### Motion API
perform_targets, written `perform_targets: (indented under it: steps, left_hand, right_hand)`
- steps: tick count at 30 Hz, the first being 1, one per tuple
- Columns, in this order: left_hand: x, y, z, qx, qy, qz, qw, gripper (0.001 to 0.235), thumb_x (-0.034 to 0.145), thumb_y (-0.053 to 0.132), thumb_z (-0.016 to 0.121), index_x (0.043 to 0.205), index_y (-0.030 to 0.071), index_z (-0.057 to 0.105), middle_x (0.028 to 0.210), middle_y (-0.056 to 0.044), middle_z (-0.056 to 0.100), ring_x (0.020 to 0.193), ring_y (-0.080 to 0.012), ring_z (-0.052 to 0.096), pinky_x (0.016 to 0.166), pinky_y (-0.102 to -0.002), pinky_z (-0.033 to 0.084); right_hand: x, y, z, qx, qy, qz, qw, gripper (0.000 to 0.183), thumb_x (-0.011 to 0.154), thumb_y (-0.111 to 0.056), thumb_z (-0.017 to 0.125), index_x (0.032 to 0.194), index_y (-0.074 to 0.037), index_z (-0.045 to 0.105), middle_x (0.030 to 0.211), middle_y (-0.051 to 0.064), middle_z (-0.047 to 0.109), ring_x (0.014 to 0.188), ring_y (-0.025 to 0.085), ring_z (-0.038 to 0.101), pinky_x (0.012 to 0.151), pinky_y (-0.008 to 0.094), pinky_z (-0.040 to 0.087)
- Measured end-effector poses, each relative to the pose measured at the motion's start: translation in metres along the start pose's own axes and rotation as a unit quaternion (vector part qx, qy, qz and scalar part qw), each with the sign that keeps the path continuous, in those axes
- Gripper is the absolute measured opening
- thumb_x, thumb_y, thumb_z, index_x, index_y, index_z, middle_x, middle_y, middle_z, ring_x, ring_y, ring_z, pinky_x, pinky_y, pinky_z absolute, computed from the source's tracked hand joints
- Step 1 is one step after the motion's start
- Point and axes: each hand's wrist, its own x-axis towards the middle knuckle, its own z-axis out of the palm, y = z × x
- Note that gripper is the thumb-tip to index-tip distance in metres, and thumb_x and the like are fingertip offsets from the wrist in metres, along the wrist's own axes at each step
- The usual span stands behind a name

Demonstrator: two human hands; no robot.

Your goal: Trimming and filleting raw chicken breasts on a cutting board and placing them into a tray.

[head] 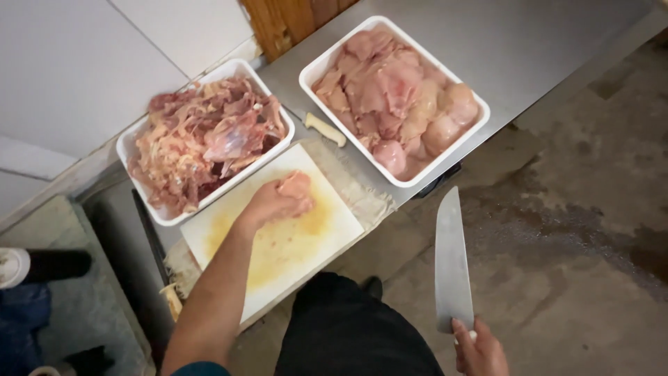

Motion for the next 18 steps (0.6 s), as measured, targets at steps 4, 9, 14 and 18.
perform_targets:
  steps: [4, 9, 14, 18]
  left_hand:
    - [0.06, -0.043, 0.002, -0.244, -0.089, 0.03, 0.965, 0.04, 0.081, 0.026, 0.08, 0.118, 0.016, 0.071, 0.077, 0.0, 0.055, 0.068, -0.0175, 0.057, 0.054, -0.032, 0.041]
    - [0.037, 0.04, -0.016, -0.282, -0.288, 0.359, 0.842, 0.044, 0.09, 0.037, 0.073, 0.052, 0.017, 0.063, 0.047, 0.006, 0.053, 0.056, -0.0103, 0.065, 0.113, -0.051, 0.049]
    - [0.037, 0.155, -0.036, -0.25, -0.307, 0.475, 0.786, 0.045, 0.092, 0.039, 0.071, 0.055, 0.021, 0.051, 0.048, 0.01, 0.047, 0.044, -0.0045, 0.045, 0.058, -0.017, 0.039]
    - [0.13, 0.206, -0.03, -0.354, -0.23, 0.347, 0.838, 0.03, 0.072, 0.036, 0.089, 0.078, 0.011, 0.073, 0.073, 0.002, 0.067, 0.068, -0.0126, 0.065, 0.065, -0.025, 0.052]
  right_hand:
    - [0.01, 0.01, -0.002, -0.126, 0.033, 0.016, 0.991, 0.045, 0.091, -0.053, 0.057, 0.106, -0.016, 0.076, 0.07, 0.012, 0.08, 0.072, 0.028, 0.078, 0.071, 0.035, 0.052]
    - [0.022, 0.047, 0.028, 0.029, 0.098, 0.002, 0.995, 0.039, 0.093, -0.041, 0.065, 0.107, -0.008, 0.08, 0.056, 0.019, 0.063, 0.056, 0.027, 0.065, 0.06, 0.035, 0.047]
    - [0.042, 0.098, 0.064, 0.058, 0.212, -0.082, 0.972, 0.033, 0.085, -0.044, 0.07, 0.088, -0.012, 0.078, 0.052, 0.014, 0.066, 0.051, 0.026, 0.066, 0.052, 0.031, 0.046]
    - [0.003, 0.063, 0.063, 0.002, 0.197, -0.029, 0.98, 0.039, 0.087, -0.045, 0.066, 0.081, -0.007, 0.064, 0.053, 0.017, 0.069, 0.054, 0.031, 0.068, 0.059, 0.036, 0.05]
